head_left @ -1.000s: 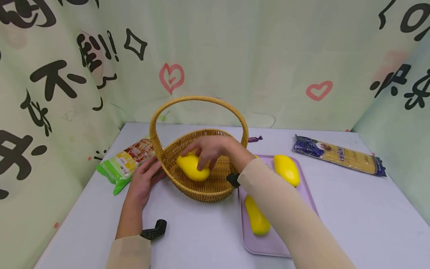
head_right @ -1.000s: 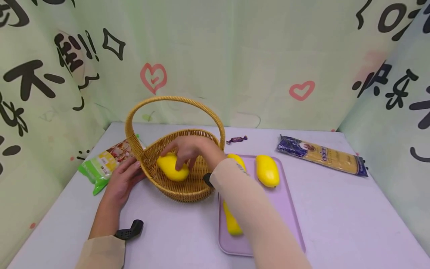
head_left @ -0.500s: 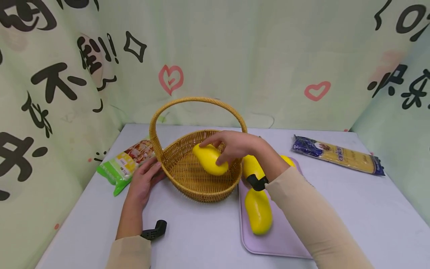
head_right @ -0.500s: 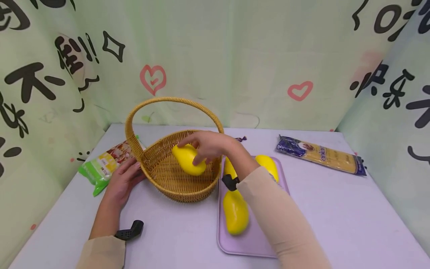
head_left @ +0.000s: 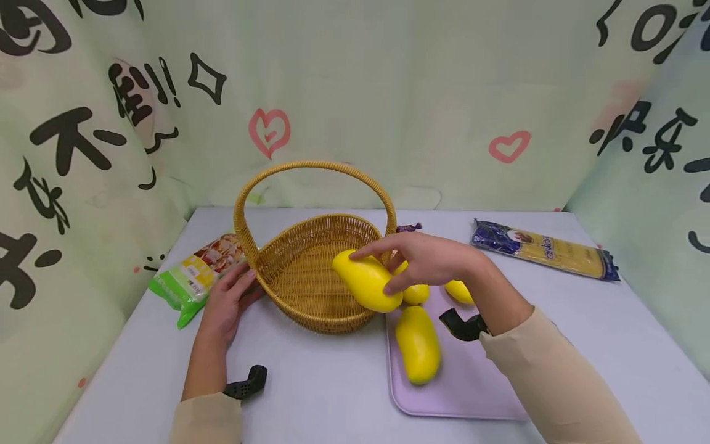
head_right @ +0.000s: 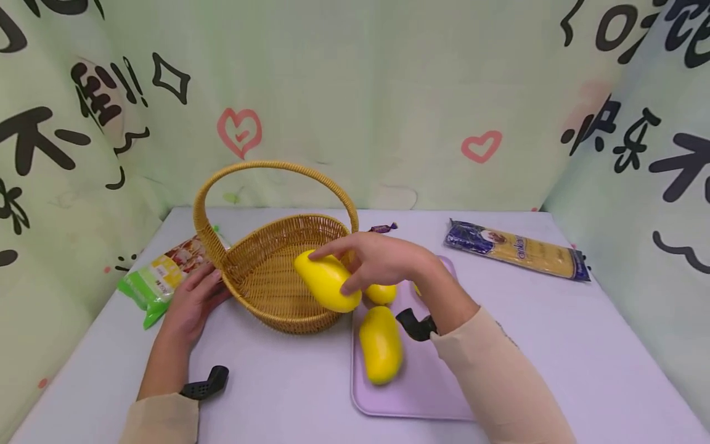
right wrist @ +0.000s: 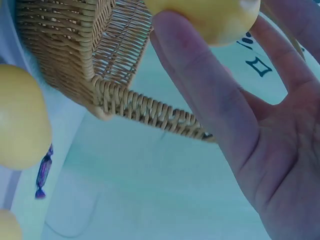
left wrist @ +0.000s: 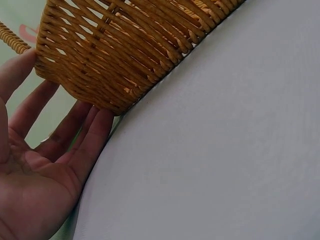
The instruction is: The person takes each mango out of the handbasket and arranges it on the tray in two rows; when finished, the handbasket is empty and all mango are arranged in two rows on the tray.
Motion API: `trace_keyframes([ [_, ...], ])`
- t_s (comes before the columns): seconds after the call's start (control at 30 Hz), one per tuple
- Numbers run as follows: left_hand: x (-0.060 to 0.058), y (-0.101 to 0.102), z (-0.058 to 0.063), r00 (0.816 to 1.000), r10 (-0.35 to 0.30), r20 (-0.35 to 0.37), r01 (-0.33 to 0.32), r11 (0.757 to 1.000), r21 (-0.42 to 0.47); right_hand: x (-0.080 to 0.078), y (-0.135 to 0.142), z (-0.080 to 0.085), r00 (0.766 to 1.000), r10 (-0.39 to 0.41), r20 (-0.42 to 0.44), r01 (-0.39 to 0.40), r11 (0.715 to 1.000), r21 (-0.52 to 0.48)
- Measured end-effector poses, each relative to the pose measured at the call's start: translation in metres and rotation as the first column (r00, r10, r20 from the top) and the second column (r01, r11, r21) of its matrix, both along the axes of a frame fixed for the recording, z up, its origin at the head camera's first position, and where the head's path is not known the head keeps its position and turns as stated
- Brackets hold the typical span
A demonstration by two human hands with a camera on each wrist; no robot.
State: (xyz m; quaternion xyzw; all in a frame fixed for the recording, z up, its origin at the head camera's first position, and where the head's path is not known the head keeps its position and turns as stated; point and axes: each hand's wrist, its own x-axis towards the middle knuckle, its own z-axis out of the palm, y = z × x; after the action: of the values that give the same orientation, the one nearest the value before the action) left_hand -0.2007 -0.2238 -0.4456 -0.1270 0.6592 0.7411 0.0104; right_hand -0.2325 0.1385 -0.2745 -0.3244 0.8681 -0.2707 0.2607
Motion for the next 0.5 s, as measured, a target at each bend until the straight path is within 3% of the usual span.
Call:
trace_keyframes([
  [0.5, 0.001, 0.000, -0.002, 1.000, 0.014, -0.026, -0.014, 1.000, 0.007, 0.044, 0.077, -0.014, 0.985, -0.162, -0.053, 0.161, 0.987, -0.028],
])
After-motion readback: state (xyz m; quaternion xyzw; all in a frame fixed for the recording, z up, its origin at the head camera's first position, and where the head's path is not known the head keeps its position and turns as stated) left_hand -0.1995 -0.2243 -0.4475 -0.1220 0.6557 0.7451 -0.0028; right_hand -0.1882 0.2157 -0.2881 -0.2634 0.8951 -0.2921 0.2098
